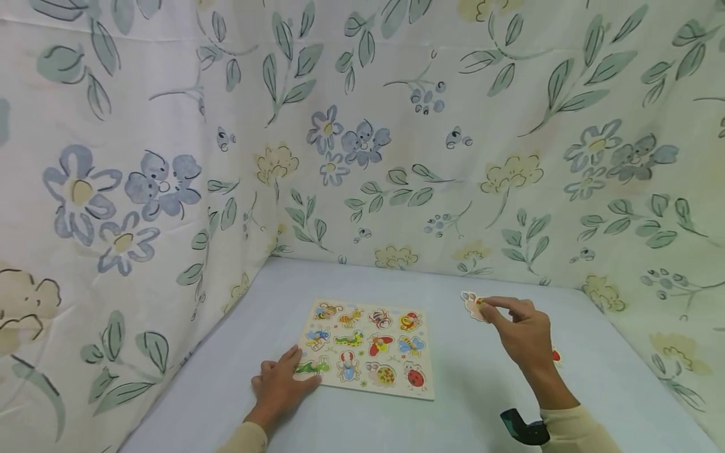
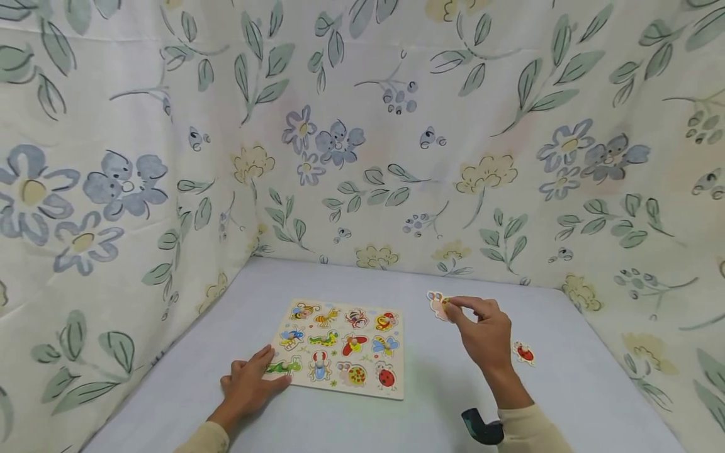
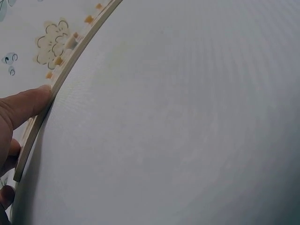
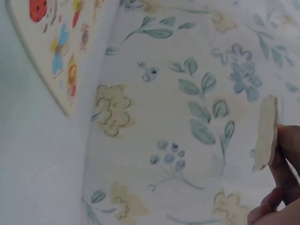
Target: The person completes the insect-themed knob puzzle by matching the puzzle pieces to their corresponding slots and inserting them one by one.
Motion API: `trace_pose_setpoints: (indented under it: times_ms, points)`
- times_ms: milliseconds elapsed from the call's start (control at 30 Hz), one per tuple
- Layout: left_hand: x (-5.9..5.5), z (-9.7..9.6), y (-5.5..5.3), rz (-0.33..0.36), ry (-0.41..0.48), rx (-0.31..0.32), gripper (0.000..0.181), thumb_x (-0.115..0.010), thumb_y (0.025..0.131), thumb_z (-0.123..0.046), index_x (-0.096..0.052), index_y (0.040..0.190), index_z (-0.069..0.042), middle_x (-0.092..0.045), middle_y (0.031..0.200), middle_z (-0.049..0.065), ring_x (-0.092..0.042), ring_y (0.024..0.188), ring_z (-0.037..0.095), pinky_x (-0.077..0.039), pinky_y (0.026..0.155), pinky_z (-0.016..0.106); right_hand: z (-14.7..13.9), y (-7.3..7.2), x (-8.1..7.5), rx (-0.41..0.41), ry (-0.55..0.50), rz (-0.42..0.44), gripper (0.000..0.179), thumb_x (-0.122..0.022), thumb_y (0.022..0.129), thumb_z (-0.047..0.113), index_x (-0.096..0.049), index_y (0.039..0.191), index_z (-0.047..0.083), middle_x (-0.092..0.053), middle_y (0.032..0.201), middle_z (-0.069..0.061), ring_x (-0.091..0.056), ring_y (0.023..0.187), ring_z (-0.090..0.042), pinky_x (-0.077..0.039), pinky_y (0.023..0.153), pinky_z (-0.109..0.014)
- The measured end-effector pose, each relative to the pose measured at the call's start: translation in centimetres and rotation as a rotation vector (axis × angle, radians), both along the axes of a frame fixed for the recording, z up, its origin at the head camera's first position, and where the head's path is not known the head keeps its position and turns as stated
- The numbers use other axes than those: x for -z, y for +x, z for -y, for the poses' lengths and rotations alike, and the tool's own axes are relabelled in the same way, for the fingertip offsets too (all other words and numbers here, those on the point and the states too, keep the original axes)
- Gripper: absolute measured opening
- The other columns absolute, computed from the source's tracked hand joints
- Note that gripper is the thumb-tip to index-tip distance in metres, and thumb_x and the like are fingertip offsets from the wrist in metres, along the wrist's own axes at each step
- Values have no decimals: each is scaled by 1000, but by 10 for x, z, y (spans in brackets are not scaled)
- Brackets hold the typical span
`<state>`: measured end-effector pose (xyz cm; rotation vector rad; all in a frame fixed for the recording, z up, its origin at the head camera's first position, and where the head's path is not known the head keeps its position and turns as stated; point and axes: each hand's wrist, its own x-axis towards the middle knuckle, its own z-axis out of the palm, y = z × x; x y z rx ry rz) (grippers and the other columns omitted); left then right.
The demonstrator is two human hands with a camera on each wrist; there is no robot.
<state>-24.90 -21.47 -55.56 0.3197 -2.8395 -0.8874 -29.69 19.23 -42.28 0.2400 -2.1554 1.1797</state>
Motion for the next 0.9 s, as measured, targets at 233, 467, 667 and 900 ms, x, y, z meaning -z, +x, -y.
trace_pose_setpoints:
  times_ms: [233,467,667,900]
  points:
    - [-2,3,1,-22,2,8,85,-78,73,-50,-51,140,-5,-43,147,7,-38,104,32,-24,81,52,38,15,3,-146,40,-97,11,-77,83,8,-76,93,8,-71,91,2,-45,88,-13,-31,73,-35]
    - [3,0,-1,-6,13,9,86,-78,73,-51,-50,140,-6,-42,148,6,-38,104,32,-24,82,51,65,17,32,-208,16,-39,10,-79,81,11,-76,90,14,-69,89,8,-47,87,-14,-32,73,-41]
    - [0,-1,-1,5,9,6,85,-78,73,-51,-50,141,-7,-42,148,7,-38,104,31,-25,82,51,76,11,61,-210,9,77,6,-80,81,19,-77,86,18,-69,86,10,-48,85,-16,-37,72,-42]
    - [-4,1,1,-3,12,11,84,-78,74,-50,-50,140,-6,-42,148,8,-38,101,31,-25,81,51,79,1,87,-237,18,198,7,-82,78,20,-77,82,21,-67,82,10,-52,87,-29,-39,77,-48]
